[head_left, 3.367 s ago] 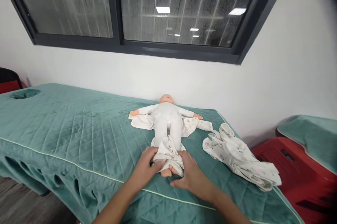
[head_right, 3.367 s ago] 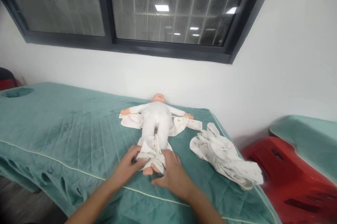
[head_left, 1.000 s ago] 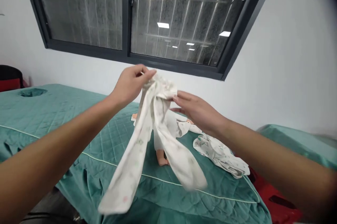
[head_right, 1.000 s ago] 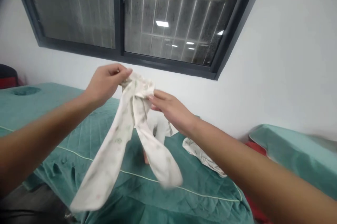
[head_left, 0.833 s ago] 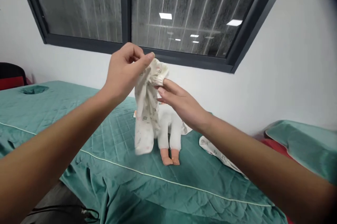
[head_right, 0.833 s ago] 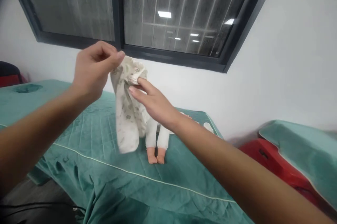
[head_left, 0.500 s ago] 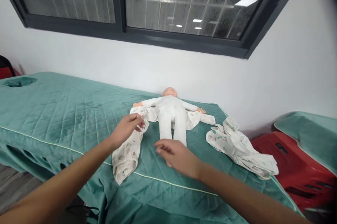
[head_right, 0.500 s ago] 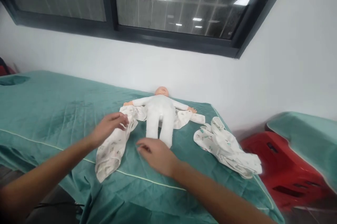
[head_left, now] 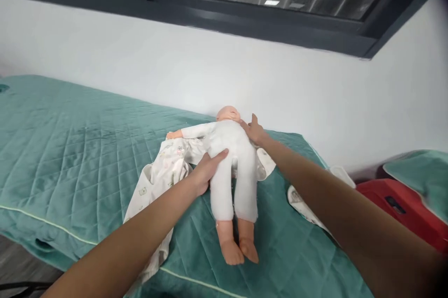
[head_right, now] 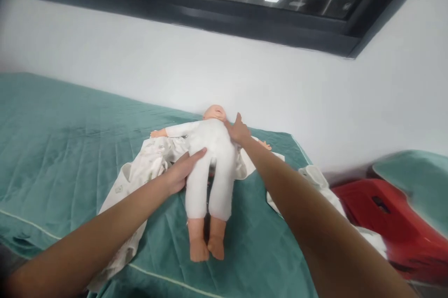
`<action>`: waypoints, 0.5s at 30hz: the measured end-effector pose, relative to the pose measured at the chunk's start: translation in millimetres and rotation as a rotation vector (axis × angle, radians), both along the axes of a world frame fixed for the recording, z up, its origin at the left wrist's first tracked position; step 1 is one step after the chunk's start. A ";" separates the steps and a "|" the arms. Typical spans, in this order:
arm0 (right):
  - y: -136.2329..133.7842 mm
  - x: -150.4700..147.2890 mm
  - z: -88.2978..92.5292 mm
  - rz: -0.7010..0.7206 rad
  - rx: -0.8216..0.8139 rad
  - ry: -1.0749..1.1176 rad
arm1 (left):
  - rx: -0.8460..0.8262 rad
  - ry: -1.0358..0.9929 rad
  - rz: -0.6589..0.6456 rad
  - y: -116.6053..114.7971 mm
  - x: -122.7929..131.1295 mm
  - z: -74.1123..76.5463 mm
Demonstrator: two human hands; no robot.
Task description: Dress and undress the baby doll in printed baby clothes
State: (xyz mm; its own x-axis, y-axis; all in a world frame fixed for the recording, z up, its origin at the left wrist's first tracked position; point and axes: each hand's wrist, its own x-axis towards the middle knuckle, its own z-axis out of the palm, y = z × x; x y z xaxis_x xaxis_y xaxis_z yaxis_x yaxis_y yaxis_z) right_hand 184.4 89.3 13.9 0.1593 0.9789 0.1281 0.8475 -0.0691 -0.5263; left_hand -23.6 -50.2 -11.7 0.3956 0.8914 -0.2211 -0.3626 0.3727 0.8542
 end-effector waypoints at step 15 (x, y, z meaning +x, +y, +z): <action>72.1 -106.0 30.5 0.184 -0.113 0.080 | -0.042 0.164 -0.187 61.1 -135.9 27.4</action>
